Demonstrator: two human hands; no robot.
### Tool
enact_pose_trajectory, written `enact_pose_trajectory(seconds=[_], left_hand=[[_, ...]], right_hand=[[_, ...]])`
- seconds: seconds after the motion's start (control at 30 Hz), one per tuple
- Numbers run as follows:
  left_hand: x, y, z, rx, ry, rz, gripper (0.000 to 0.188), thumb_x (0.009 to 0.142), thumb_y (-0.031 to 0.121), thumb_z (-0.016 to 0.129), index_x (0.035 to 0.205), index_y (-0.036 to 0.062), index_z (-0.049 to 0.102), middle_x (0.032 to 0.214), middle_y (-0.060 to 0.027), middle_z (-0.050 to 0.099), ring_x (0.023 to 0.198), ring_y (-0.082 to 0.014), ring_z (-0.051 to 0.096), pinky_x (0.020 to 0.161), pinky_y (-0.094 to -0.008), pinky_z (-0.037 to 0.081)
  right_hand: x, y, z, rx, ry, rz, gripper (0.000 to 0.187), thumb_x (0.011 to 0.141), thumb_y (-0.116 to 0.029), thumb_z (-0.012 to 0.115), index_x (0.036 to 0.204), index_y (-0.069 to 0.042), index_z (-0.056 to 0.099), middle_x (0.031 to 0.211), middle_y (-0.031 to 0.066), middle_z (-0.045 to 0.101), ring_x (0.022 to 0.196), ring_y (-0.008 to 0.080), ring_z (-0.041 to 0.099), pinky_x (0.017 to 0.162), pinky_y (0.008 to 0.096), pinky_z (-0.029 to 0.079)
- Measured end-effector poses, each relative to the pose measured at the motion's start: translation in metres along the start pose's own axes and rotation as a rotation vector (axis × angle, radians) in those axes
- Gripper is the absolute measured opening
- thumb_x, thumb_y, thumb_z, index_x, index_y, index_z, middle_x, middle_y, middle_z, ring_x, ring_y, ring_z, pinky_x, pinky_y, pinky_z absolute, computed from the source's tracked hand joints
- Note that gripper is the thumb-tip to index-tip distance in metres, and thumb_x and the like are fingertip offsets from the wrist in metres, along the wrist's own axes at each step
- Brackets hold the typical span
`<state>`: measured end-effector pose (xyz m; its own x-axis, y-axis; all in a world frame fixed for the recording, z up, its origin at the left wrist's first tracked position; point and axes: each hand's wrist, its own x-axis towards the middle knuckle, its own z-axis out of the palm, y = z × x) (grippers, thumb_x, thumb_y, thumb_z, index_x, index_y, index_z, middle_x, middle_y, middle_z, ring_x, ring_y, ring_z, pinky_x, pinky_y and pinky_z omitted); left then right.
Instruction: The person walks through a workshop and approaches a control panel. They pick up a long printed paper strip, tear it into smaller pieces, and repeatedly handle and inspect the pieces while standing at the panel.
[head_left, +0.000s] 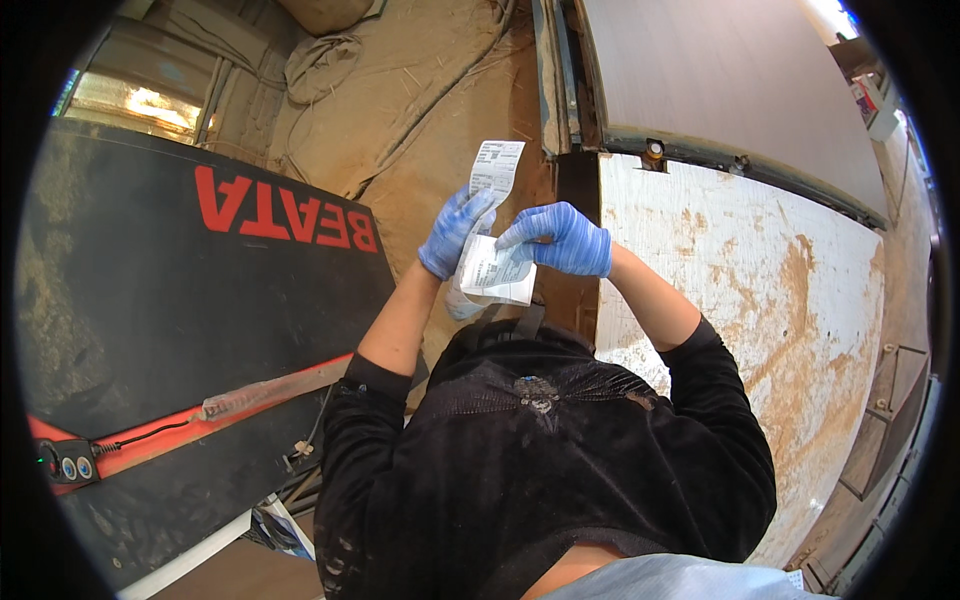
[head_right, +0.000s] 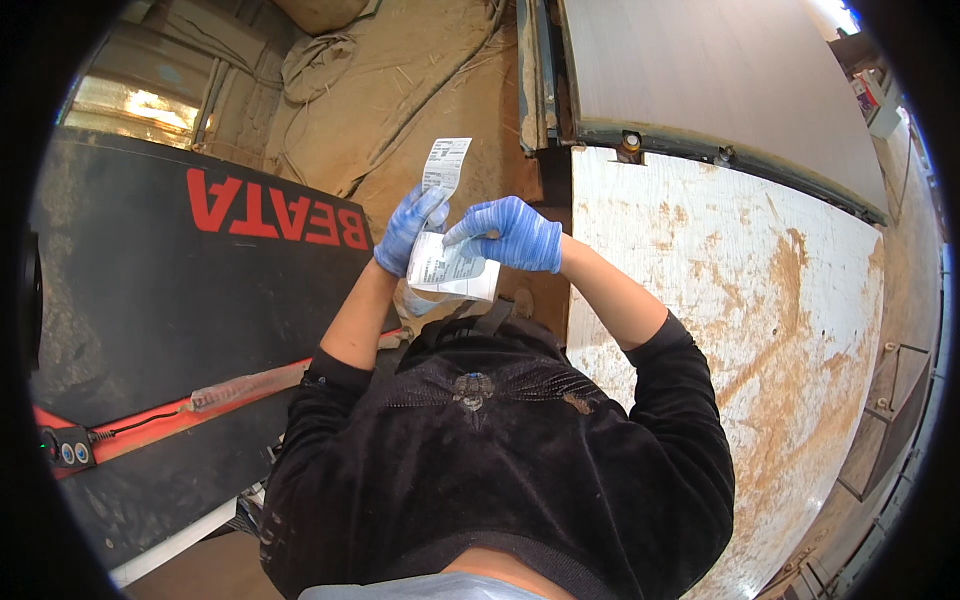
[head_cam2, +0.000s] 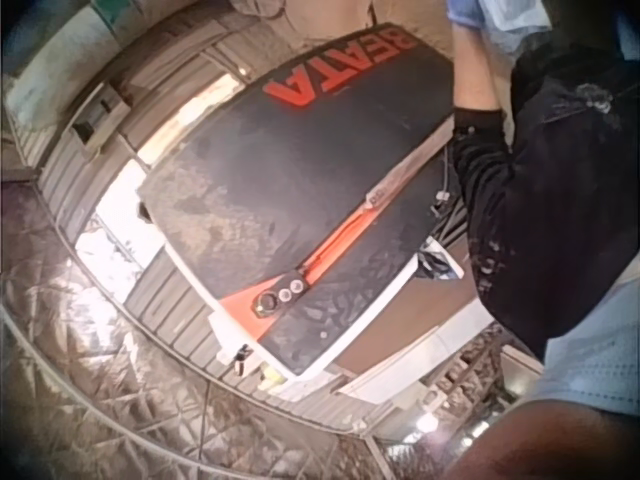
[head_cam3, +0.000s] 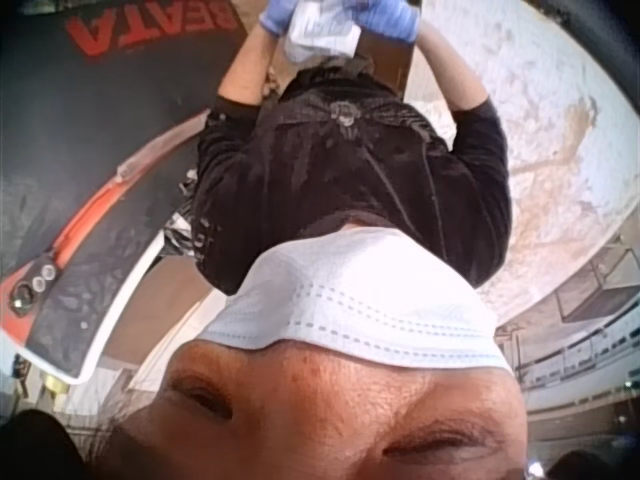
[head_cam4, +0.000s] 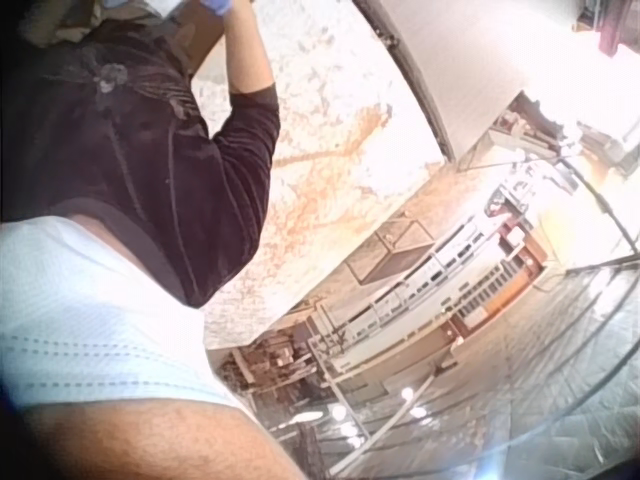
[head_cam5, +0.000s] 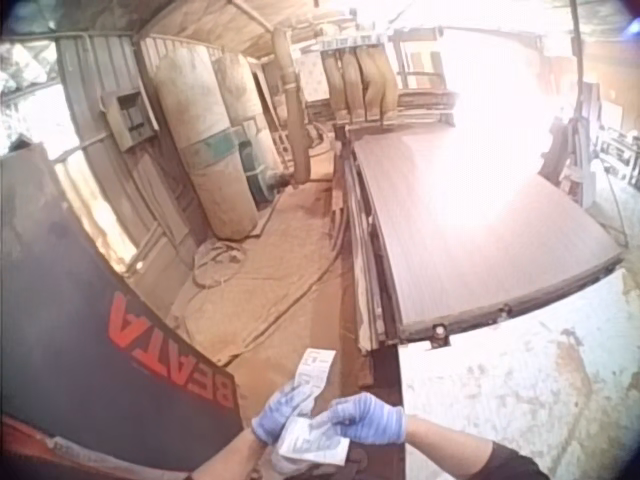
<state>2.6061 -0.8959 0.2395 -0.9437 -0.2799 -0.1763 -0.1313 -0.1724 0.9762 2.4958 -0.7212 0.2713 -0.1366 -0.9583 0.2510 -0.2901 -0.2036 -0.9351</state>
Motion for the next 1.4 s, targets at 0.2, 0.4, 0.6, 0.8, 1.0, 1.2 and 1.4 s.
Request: enact_pose_trajectory(seconds=[0.2,0.4,0.6,0.8,1.0,1.2,1.4], left_hand=[[0.002,0.02,0.012,-0.101,0.05,0.012,0.024,0.089,0.023,0.051,0.106,0.008,0.054,0.071,0.0042,0.05,0.057,-0.0038,0.043,0.05,-0.0182,0.036],[0.013,0.016,0.009,0.09,0.119,0.098,0.029,0.089,0.017,0.049,0.113,0.0007,0.052,0.105,-0.0063,0.058,0.093,-0.0115,0.053,0.083,-0.0252,0.042],[0.023,-0.007,-0.043,0.132,0.33,0.282,0.027,0.088,0.016,0.049,0.11,0.0004,0.052,0.104,-0.0078,0.058,0.091,-0.0153,0.055,0.082,-0.0273,0.043],[0.018,0.013,-0.055,0.155,0.474,0.224,0.027,0.087,0.027,0.055,0.103,0.0048,0.054,0.083,0.0007,0.055,0.065,-0.006,0.046,0.055,-0.0218,0.039],[-0.001,0.014,-0.047,0.072,0.566,0.206,0.022,0.088,0.027,0.054,0.099,0.0075,0.055,0.073,0.0046,0.048,0.06,-0.0037,0.038,0.051,-0.0206,0.032],[0.0,0.013,-0.051,0.06,0.512,0.192,0.021,0.089,0.027,0.052,0.099,0.0083,0.055,0.075,0.0053,0.046,0.06,-0.0032,0.037,0.05,-0.0191,0.03],[0.005,0.015,-0.047,0.149,0.48,0.373,0.032,0.09,0.023,0.05,0.115,0.0045,0.052,0.096,0.0008,0.055,0.075,-0.005,0.045,0.063,-0.0196,0.039]], right_hand=[[-0.007,0.014,-0.006,0.043,0.062,0.041,0.019,0.072,0.0,0.067,0.09,-0.005,0.066,0.084,0.0071,0.063,0.078,0.0169,0.061,0.072,0.0271,0.051],[-0.012,0.032,-0.014,0.249,0.102,0.133,0.012,0.074,0.001,0.066,0.084,-0.004,0.065,0.098,0.0069,0.062,0.092,0.0159,0.058,0.082,0.0299,0.048],[-0.006,0.095,-0.075,0.663,0.571,-0.007,0.009,0.081,-0.012,0.063,0.087,-0.007,0.059,0.095,0.0097,0.062,0.09,0.0195,0.059,0.083,0.0324,0.045],[-0.035,0.201,-0.262,-0.177,1.328,0.344,0.018,0.079,-0.012,0.063,0.095,-0.003,0.059,0.083,0.0095,0.063,0.073,0.0209,0.061,0.068,0.0293,0.049],[-0.061,0.193,-0.3,-1.236,0.914,1.166,0.06,0.079,-0.053,0.051,0.124,-0.014,0.046,0.127,0.0131,0.045,0.116,0.0291,0.042,0.096,0.0524,0.027],[-0.057,0.204,-0.237,-1.333,0.429,0.91,0.085,0.079,-0.069,0.032,0.139,-0.01,0.022,0.145,0.012,0.018,0.135,0.028,0.012,0.107,0.0494,0.003],[-0.031,0.153,-0.226,-1.227,0.469,1.03,0.075,0.082,-0.064,0.036,0.132,-0.008,0.037,0.134,0.0125,0.038,0.127,0.0259,0.031,0.108,0.0438,0.011]])
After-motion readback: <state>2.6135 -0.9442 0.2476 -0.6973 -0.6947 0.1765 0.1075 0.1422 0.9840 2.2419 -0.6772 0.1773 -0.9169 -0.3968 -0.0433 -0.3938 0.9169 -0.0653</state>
